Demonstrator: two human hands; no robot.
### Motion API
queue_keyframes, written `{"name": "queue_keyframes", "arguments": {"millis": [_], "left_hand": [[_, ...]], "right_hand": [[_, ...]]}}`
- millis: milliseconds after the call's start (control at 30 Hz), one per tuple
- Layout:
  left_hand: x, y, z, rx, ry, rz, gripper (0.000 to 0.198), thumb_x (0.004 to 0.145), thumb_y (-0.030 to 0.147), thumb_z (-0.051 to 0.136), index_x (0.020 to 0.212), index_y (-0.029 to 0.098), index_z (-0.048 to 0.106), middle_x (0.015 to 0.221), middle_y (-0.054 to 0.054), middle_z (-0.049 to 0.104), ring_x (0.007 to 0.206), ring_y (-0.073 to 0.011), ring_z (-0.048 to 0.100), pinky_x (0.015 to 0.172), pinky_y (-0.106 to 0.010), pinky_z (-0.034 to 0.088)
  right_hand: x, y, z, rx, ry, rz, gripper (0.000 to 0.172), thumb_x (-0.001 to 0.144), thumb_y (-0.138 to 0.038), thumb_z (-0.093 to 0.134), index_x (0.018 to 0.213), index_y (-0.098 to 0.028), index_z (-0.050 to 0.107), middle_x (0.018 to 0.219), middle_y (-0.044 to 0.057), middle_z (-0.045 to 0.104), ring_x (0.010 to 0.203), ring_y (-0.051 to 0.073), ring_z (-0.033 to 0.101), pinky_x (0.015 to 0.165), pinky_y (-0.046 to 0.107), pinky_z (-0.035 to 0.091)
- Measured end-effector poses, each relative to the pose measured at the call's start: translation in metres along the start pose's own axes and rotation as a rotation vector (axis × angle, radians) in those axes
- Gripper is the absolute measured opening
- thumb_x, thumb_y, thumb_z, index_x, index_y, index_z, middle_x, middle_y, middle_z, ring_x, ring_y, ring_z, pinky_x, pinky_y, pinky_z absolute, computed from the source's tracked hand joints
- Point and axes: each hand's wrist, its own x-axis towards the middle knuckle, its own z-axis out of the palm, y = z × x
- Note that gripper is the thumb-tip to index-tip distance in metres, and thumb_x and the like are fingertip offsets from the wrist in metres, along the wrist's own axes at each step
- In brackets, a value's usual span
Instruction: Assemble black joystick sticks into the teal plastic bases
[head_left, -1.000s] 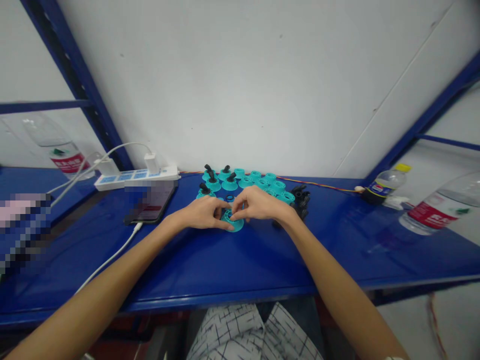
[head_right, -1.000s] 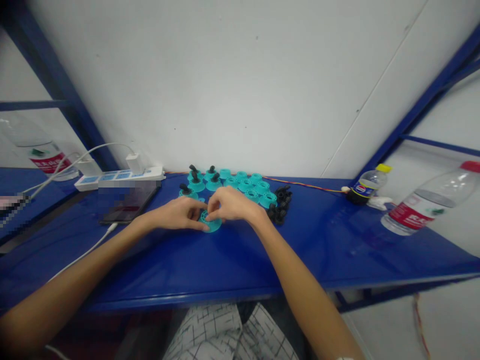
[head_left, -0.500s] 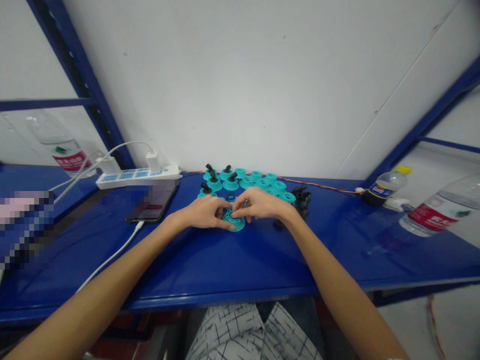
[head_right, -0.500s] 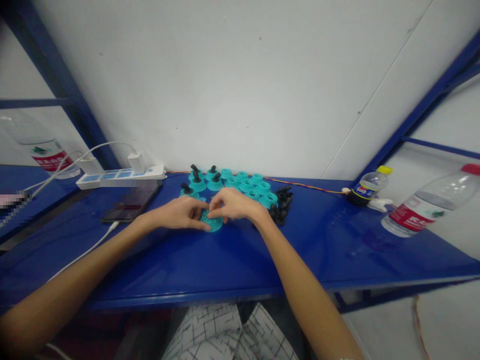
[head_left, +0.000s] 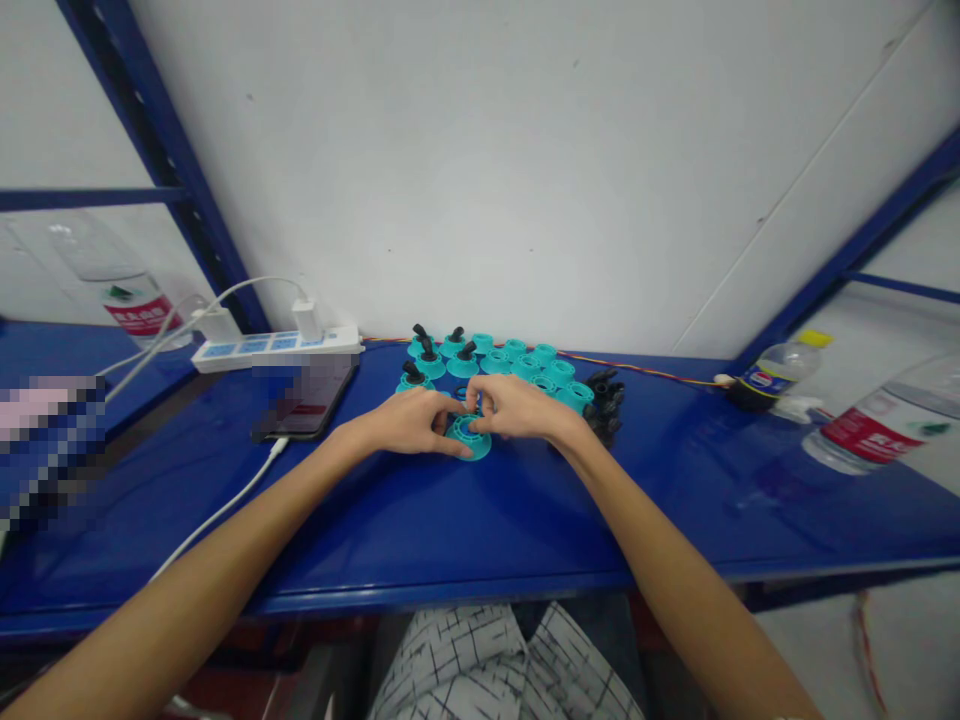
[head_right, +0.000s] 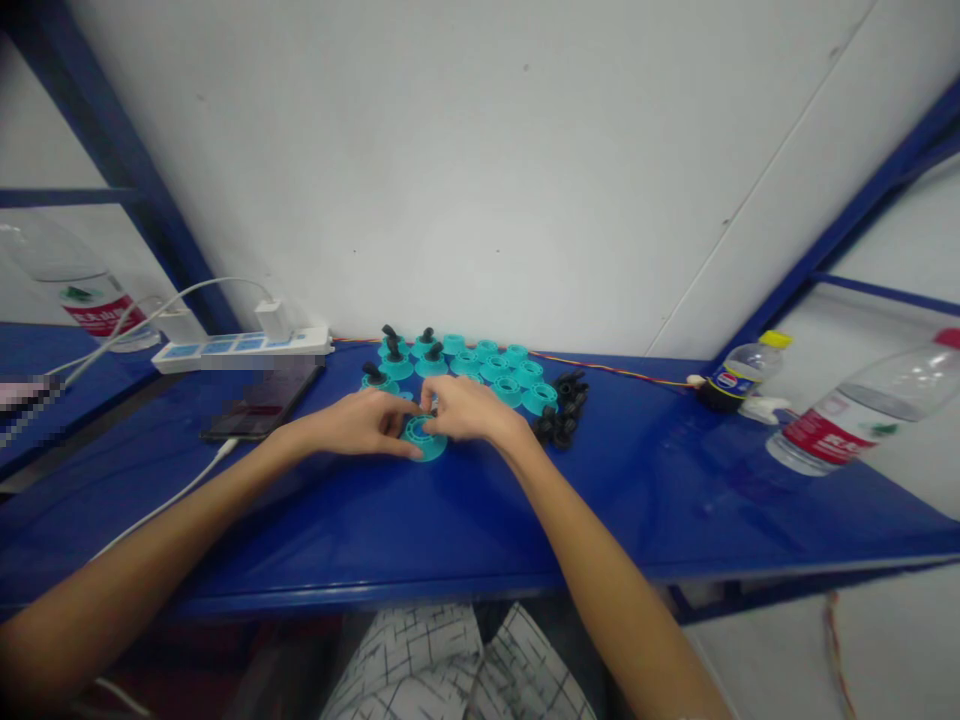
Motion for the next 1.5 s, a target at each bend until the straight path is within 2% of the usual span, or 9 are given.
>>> {"name": "queue_keyframes", "arguments": {"millis": [100,433,667,833,1133,1300,1400,1500], "left_hand": [[0.001,0.001,0.000,-0.006,-0.004,-0.017,0.054,0.072,0.069,0.064,0.087,0.017,0.067,0.065,0.001,0.063,0.057,-0.0127,0.054,0.054,-0.024,0.029],[0.001,-0.001,0.000,-0.038,0.007,0.016,0.052,0.072,0.066,0.066,0.087,0.017,0.066,0.064,0.002,0.061,0.054,-0.0117,0.052,0.052,-0.023,0.028],[0.000,-0.001,-0.001,-0.032,0.003,0.013,0.053,0.071,0.068,0.065,0.085,0.017,0.066,0.063,0.002,0.060,0.054,-0.0113,0.051,0.051,-0.023,0.028],[0.000,0.000,0.000,-0.034,0.010,0.009,0.052,0.072,0.067,0.066,0.085,0.017,0.066,0.063,0.002,0.061,0.055,-0.0122,0.052,0.053,-0.024,0.029],[0.001,-0.001,0.001,-0.018,0.018,-0.006,0.052,0.070,0.068,0.066,0.086,0.018,0.066,0.063,0.002,0.061,0.054,-0.0125,0.052,0.052,-0.024,0.027],[0.000,-0.002,-0.001,-0.029,-0.006,0.017,0.055,0.072,0.066,0.067,0.098,0.017,0.070,0.063,0.001,0.063,0.056,-0.0128,0.053,0.052,-0.024,0.029],[-0.002,-0.002,-0.004,-0.072,-0.019,0.017,0.063,0.072,0.064,0.068,0.114,0.016,0.069,0.065,0.001,0.064,0.057,-0.0125,0.054,0.054,-0.023,0.032],[-0.003,-0.004,-0.007,-0.134,-0.030,0.003,0.073,0.070,0.061,0.072,0.127,0.016,0.064,0.067,0.001,0.065,0.057,-0.0125,0.055,0.055,-0.022,0.034]], "right_hand": [[0.000,-0.001,0.001,0.140,-0.082,0.073,0.025,0.077,-0.020,0.066,0.100,-0.018,0.058,0.066,-0.003,0.062,0.049,0.009,0.056,0.049,0.020,0.038],[0.004,-0.002,0.004,0.286,-0.110,0.129,0.021,0.075,-0.011,0.066,0.093,-0.017,0.056,0.054,-0.007,0.054,0.042,0.009,0.053,0.042,0.017,0.042],[0.001,0.003,0.003,0.314,-0.101,0.062,0.021,0.077,-0.017,0.066,0.094,-0.018,0.055,0.054,-0.006,0.056,0.043,0.010,0.055,0.043,0.018,0.042],[0.001,0.001,0.001,0.254,-0.077,0.041,0.021,0.074,-0.013,0.065,0.094,-0.017,0.058,0.055,-0.005,0.057,0.044,0.009,0.054,0.044,0.018,0.038],[0.008,0.001,0.007,0.331,-0.064,0.133,0.020,0.068,-0.008,0.067,0.086,-0.016,0.060,0.048,-0.009,0.049,0.044,0.008,0.047,0.045,0.019,0.033],[0.002,-0.001,0.001,0.346,-0.082,0.118,0.020,0.072,-0.014,0.068,0.091,-0.017,0.061,0.049,-0.007,0.052,0.043,0.008,0.049,0.044,0.018,0.034],[0.000,0.006,-0.005,0.323,-0.010,0.103,0.016,0.082,-0.026,0.062,0.095,-0.017,0.063,0.053,-0.004,0.057,0.045,0.010,0.053,0.046,0.020,0.036],[0.003,0.020,-0.007,0.117,0.195,0.091,0.015,0.083,-0.024,0.060,0.093,-0.017,0.068,0.067,0.002,0.067,0.059,0.012,0.059,0.056,0.022,0.040]]}}
